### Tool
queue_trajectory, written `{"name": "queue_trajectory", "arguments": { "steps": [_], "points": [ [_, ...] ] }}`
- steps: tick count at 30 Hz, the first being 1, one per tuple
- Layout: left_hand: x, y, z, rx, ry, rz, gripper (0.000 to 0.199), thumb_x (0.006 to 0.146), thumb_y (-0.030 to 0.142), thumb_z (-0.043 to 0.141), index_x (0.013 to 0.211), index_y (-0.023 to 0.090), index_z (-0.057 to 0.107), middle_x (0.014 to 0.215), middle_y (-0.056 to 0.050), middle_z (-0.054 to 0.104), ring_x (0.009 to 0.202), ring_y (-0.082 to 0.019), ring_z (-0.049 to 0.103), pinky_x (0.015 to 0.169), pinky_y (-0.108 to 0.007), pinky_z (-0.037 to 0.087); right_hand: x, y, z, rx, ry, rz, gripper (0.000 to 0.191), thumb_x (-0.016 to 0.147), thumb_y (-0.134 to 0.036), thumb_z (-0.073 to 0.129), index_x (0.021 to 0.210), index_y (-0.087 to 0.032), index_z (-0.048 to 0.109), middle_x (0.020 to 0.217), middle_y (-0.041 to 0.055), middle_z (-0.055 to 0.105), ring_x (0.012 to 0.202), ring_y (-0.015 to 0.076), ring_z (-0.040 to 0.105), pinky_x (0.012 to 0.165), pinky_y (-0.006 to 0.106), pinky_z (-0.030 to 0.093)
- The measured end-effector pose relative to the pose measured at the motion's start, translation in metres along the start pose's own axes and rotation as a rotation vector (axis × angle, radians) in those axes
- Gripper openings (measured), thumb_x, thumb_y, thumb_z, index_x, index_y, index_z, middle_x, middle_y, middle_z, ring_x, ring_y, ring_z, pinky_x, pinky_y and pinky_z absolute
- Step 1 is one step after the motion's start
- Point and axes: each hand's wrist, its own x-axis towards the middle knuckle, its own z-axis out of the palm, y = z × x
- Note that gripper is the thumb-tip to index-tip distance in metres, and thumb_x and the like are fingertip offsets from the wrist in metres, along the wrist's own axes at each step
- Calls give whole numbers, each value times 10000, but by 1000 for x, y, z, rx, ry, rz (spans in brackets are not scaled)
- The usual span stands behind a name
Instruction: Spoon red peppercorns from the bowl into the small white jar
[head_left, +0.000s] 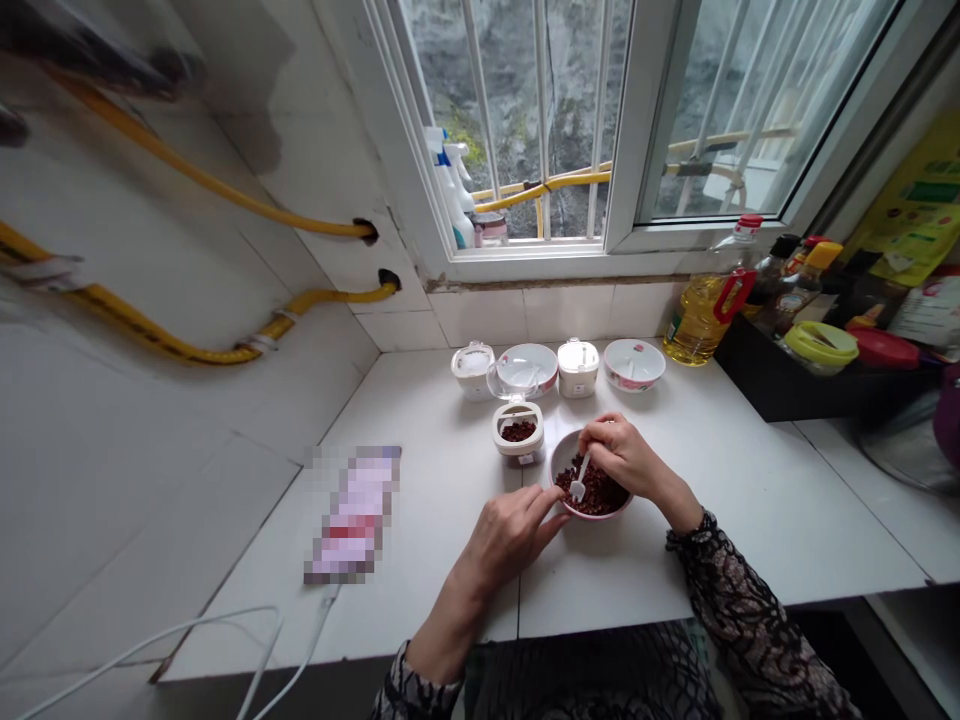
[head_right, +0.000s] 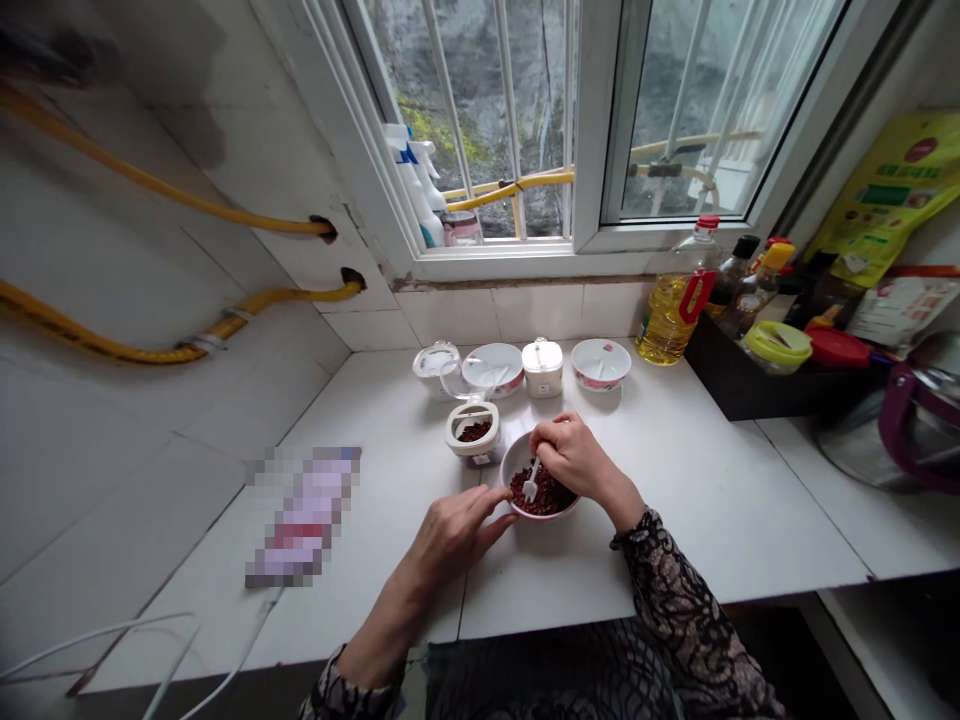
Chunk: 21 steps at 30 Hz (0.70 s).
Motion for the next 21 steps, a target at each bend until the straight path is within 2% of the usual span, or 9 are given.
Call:
{"name": "queue_trajectory", "arguments": {
  "steps": [4, 7, 10, 21],
  "points": [
    [0, 1, -1, 6, -8, -5, 236, 1055, 337, 398, 1034, 184, 576, 687, 5, 615, 554, -129, 594, 502, -225, 429, 1, -1, 0, 75, 4, 22, 227, 756, -109, 447, 639, -208, 614, 614, -5, 651, 687, 169, 588, 812, 320, 465],
    [1, 1, -1, -1, -8, -2, 259, 1062, 353, 373, 1027, 185, 567, 680, 9, 612, 547, -129, 595, 499, -226, 428, 1, 1, -2, 205, 13, 112, 210, 740, -116, 439, 642, -202, 603, 505, -34, 563, 555, 140, 534, 656, 267, 458],
    [1, 1, -1, -9, 0, 1, 259, 1065, 352, 363, 1027, 186, 559, 691, 7, 616, 553, -133, 602, 503, -230, 433, 1, 3, -3, 330, 28, 223, 188, 720, -138, 433, 651, -194, 600, 478, -51, 522, 472, 115, 481, 519, 226, 396],
    [-1, 0, 0, -11, -11, 1, 201, 1047, 328, 421, 1040, 182, 559, 715, -1, 637, 571, -144, 620, 508, -238, 451, 3, 6, -2, 449, 129, 395, 163, 669, -240, 460, 639, -190, 612, 459, -38, 520, 466, 133, 486, 528, 252, 391]
  ]
}}
